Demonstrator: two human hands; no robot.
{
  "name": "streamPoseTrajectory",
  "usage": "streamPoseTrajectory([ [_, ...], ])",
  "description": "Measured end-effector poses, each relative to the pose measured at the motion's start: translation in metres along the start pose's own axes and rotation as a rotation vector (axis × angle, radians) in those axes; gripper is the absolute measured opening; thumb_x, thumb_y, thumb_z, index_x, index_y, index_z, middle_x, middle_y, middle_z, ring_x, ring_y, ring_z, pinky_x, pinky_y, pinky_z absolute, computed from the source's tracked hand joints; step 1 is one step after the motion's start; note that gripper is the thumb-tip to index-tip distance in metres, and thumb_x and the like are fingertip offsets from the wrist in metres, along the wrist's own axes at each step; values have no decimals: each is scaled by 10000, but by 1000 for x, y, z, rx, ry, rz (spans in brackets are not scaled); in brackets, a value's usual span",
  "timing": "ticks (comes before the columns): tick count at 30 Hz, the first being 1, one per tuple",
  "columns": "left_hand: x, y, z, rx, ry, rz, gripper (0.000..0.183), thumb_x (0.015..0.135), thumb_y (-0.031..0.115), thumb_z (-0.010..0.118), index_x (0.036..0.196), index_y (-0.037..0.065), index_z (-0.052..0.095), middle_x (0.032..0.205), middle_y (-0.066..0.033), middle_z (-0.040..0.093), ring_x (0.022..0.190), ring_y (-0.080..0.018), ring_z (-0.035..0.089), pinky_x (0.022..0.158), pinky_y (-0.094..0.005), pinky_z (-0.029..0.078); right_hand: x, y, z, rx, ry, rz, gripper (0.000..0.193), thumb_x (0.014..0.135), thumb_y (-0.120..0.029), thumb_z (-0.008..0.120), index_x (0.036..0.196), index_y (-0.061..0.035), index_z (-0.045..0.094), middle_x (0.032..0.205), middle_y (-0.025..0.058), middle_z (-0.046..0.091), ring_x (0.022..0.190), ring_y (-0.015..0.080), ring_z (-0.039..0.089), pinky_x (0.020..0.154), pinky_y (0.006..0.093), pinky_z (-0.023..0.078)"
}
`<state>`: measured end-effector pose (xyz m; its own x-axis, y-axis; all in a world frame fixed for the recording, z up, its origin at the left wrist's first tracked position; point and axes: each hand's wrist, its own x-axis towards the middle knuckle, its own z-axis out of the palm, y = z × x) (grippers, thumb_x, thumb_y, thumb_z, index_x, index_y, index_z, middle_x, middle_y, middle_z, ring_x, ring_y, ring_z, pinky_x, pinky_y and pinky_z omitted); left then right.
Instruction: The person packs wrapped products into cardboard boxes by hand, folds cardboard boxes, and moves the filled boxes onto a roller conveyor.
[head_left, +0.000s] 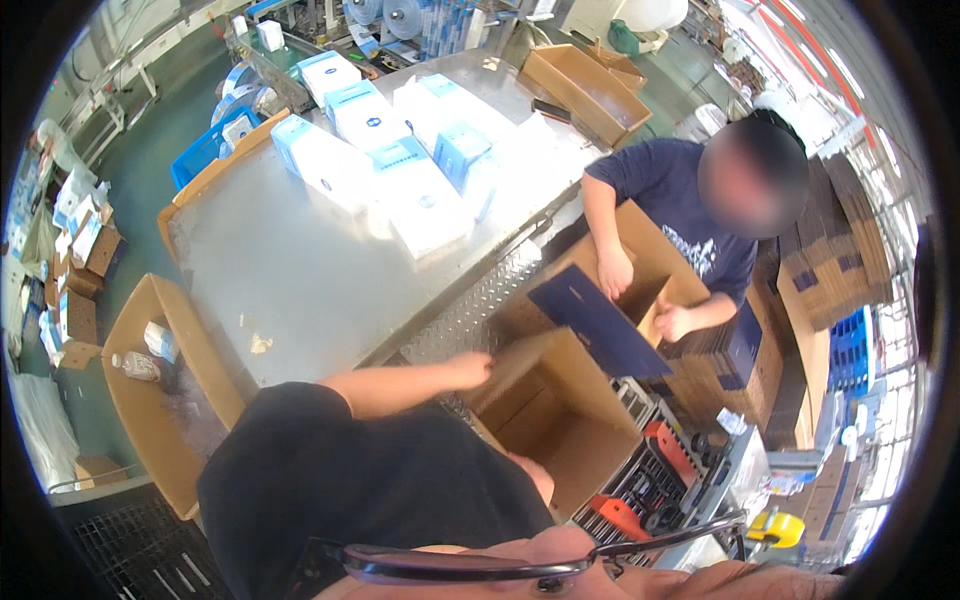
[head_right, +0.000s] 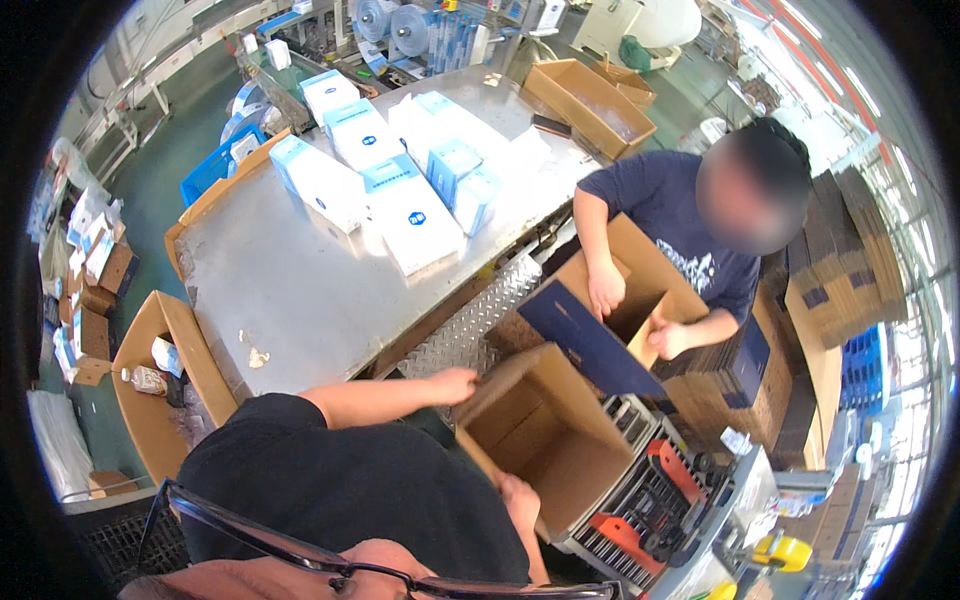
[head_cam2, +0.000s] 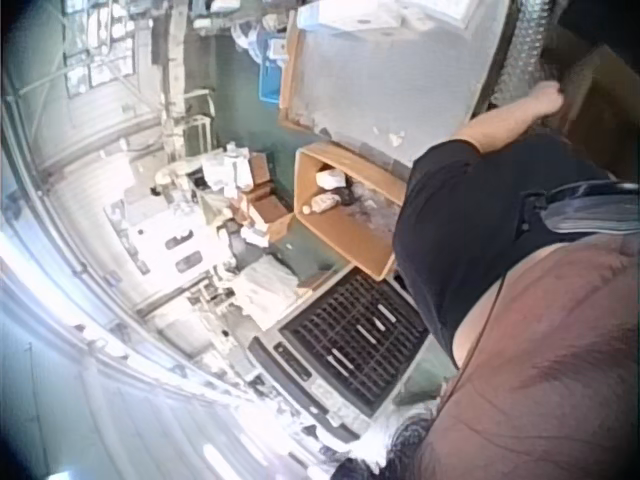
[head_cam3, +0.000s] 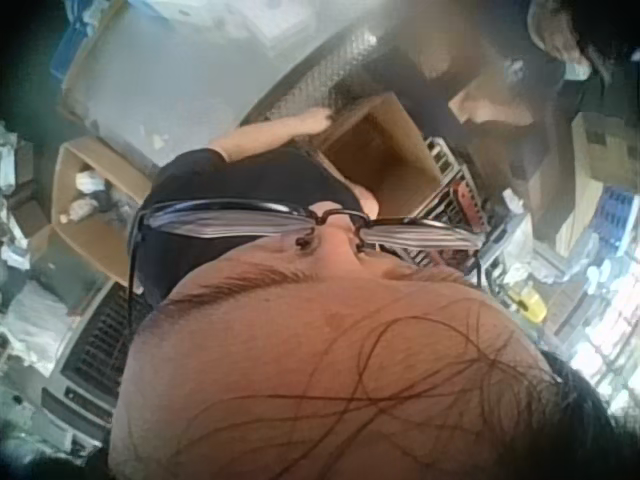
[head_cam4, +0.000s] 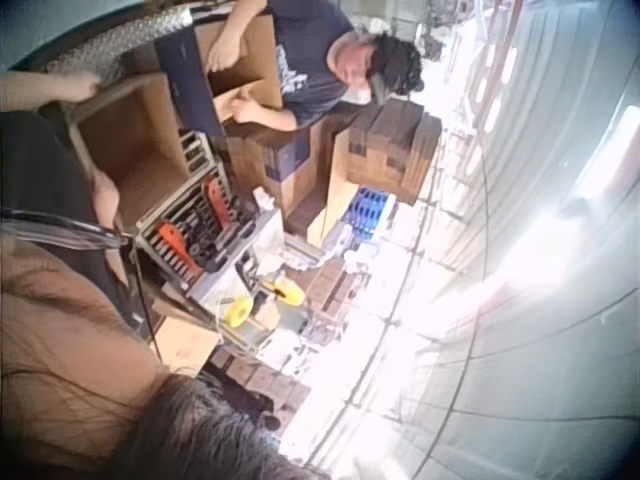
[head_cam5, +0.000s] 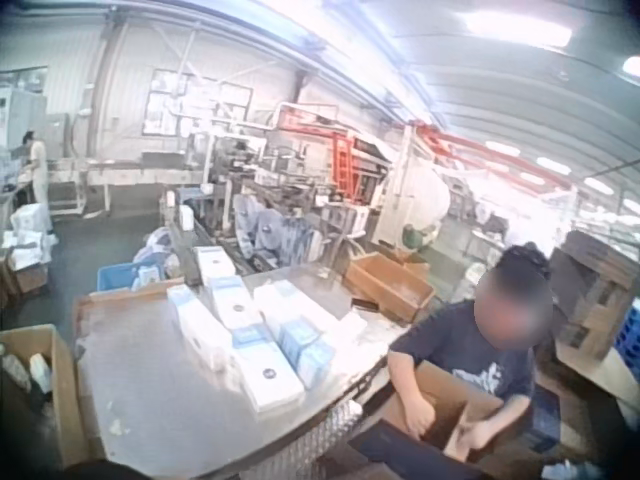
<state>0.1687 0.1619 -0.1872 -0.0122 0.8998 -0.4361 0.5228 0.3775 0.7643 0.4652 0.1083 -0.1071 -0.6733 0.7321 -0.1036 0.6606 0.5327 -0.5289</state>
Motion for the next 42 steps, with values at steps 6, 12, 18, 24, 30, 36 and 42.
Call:
streamPoseTrajectory([
  [6, -29, 38, -36, -281, 222, 314, 681, 897, 525, 581, 1421, 123, 419, 1323, -257, 485, 1229, -402, 480, 1014, -443, 422, 12, -23, -27, 5, -298, -76, 278, 794, -221, 598, 1026, -100, 692, 855, 129, 684, 718, 330, 648, 652, 417, 510],
  [12, -63, 57, -116, 345, 348, 84, 673, 810, 357, 708, 1418, 285, 430, 1477, -270, 224, 1270, -466, 422, 998, -507, 446, 104, -70, -12, -55, -269, -464, 326, 792, -174, 634, 1105, -86, 655, 963, 106, 690, 905, 288, 633, 834, 397, 465],
  [18, -43, -37, -120, 143, 466, 84, 388, 879, 56, 485, 1233, 169, 598, 1398, -227, 402, 1109, -454, 549, 946, -480, 463, 119, -66, 65, -94, -294, -367, 246, 793, -155, 644, 1027, -80, 642, 917, 110, 665, 868, 301, 613, 805, 405, 458],
  [24, -20, -113, -142, -126, 468, 189, 385, 862, 47, 529, 1224, 157, 594, 1356, -208, 462, 1141, -415, 541, 940, -450, 471, 129, -54, 95, -135, -318, -207, 170, 793, -136, 655, 949, -73, 630, 871, 114, 640, 830, 314, 594, 776, 412, 452],
  [30, -11, -155, -156, -123, 372, 192, 399, 853, 137, 602, 1251, 141, 575, 1231, -175, 576, 1141, -350, 557, 962, -440, 449, 132, -53, 92, -22, -100, -12, 104, 794, -117, 665, 871, -66, 617, 825, 118, 615, 792, 327, 574, 747, 420, 445],
  [36, -38, -102, -303, 44, 804, 316, 461, 869, 401, 617, 1218, 100, 623, 1177, -193, 594, 1120, -375, 543, 973, -490, 408, 222, -165, -5, -49, 258, -333, 81, 795, -98, 676, 794, -60, 604, 778, 121, 590, 754, 341, 555, 718, 428, 439],
  [42, -18, -182, -497, 271, 1022, -555, 628, 871, 630, 487, 1300, 188, 610, 1526, -143, 296, 1449, -456, 41, 990, -821, 65, 430, -288, 51, -875, -195, -344, 537, 861, -574, 540, 786, -75, 724, 767, 136, 680, 771, 289, 648, 749, 436, 422],
])
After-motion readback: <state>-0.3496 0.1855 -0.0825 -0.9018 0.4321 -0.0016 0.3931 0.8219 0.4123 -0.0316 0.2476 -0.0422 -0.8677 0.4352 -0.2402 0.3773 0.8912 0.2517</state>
